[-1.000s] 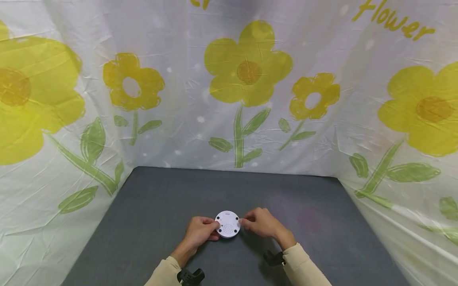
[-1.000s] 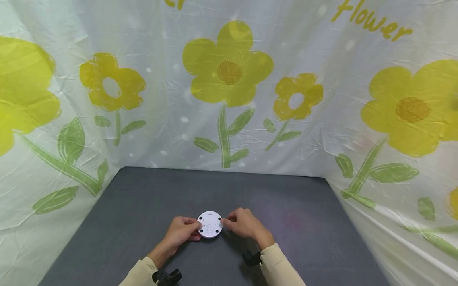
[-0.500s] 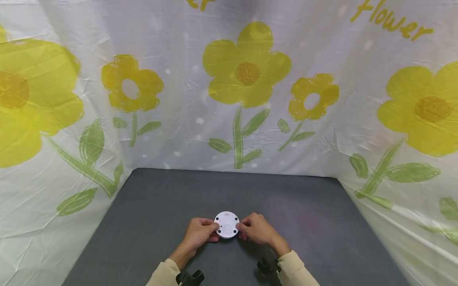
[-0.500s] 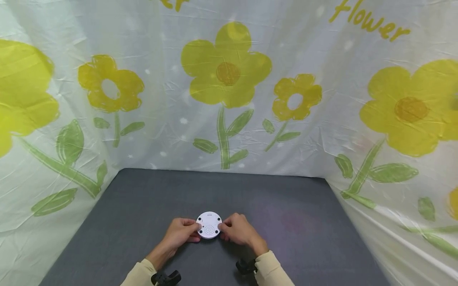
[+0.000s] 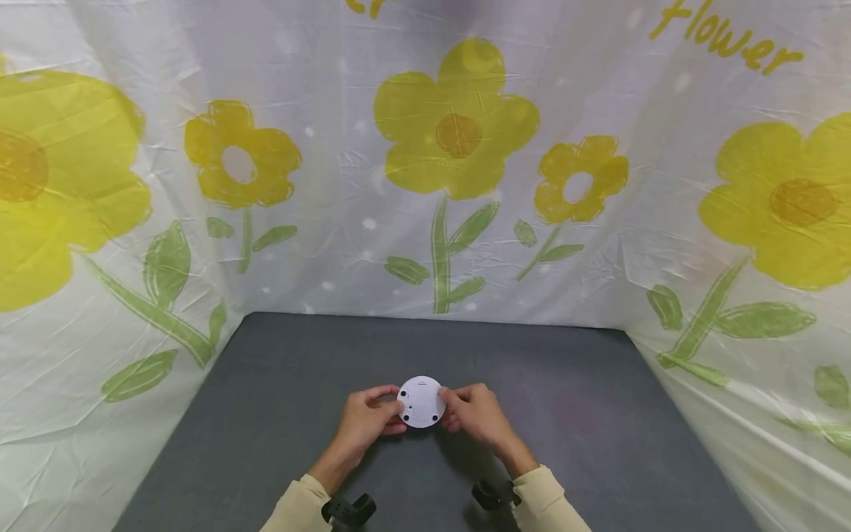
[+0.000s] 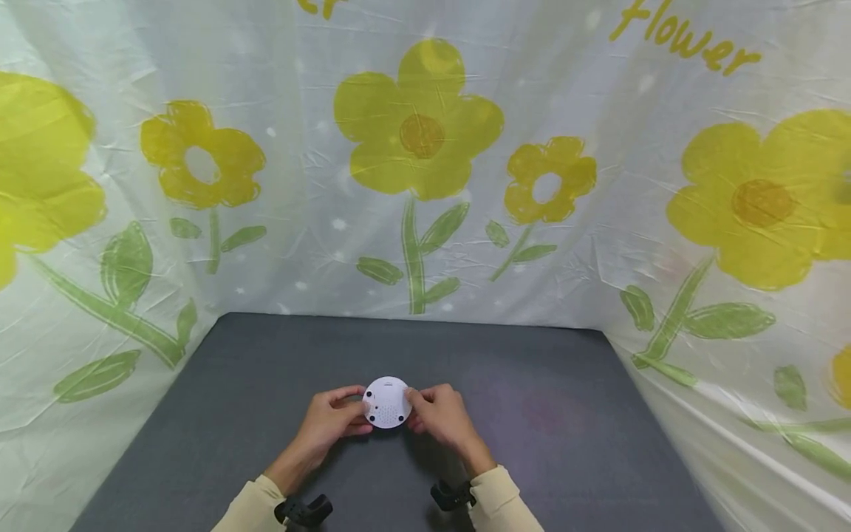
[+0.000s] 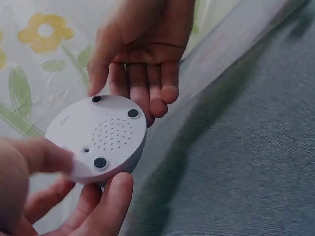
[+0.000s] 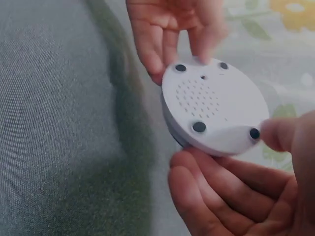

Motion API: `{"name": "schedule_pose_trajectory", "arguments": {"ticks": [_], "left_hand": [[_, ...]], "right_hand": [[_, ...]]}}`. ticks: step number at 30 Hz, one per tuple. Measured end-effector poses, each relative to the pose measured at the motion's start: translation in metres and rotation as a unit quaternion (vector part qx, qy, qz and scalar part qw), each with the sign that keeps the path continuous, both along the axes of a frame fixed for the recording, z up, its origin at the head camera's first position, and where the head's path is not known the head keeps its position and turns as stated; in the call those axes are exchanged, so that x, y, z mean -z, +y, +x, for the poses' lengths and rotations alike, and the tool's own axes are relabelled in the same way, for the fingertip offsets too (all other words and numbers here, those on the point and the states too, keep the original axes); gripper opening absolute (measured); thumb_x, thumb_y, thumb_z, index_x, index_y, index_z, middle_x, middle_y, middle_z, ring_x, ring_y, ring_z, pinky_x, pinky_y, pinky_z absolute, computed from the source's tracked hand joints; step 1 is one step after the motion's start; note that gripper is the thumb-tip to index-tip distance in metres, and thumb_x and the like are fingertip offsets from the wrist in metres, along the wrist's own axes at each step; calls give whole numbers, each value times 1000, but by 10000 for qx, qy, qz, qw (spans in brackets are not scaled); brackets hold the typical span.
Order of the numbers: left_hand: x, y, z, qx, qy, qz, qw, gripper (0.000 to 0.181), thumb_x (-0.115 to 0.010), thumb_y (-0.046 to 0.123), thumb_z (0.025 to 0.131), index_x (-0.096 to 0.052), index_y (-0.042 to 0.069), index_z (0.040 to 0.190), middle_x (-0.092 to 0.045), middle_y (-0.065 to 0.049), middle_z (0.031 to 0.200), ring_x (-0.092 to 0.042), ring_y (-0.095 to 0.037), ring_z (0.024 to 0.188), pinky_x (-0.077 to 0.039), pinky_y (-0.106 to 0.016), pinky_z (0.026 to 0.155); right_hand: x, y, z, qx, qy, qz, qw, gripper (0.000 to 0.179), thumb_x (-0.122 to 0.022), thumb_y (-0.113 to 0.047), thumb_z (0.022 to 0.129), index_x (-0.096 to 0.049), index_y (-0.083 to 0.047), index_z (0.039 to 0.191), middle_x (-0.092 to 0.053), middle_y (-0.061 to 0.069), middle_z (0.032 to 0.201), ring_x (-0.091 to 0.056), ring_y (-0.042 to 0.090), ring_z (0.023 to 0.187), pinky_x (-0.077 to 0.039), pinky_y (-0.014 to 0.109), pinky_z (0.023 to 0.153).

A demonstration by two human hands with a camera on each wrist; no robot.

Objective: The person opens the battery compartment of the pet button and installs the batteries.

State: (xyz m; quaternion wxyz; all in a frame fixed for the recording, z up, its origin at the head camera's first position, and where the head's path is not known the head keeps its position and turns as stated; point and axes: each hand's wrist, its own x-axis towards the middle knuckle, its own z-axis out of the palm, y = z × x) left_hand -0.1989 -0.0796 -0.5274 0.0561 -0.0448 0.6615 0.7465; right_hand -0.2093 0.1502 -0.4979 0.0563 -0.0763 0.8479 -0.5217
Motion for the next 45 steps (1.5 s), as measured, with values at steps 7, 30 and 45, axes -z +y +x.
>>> {"name": "schedule_pose_trajectory", "arguments": {"ticks": [7,30,45], "left_hand": [[-17,1,-3,-194,-18,222,9996,41,-75,27,104,-74,-8,125,-80,-19,99,-83,-28,82,-71,-44,76],[-21,-3,-8,354,1583,-1295,9782,51,-91,1,85,-73,-2,133,-78,-21,128,-77,-36,119,-66,-38,98],[7,6,-1,501,2411,-3133,9172,64,-94,-3,79,-69,-4,138,-80,-17,121,-78,-31,113,-65,-44,99]], "right_hand": [[-7,-3,0,448,-69,-522,9976,41,-67,-33,109,-81,5,106,-80,18,84,-79,24,72,-70,42,71],[-11,13,-3,-732,981,167,9923,53,-87,-12,93,-69,1,141,-78,18,130,-78,29,112,-68,43,95],[18,13,-6,-1057,1373,1001,9798,56,-89,-3,87,-68,7,138,-79,20,125,-81,33,107,-68,47,91]]}}
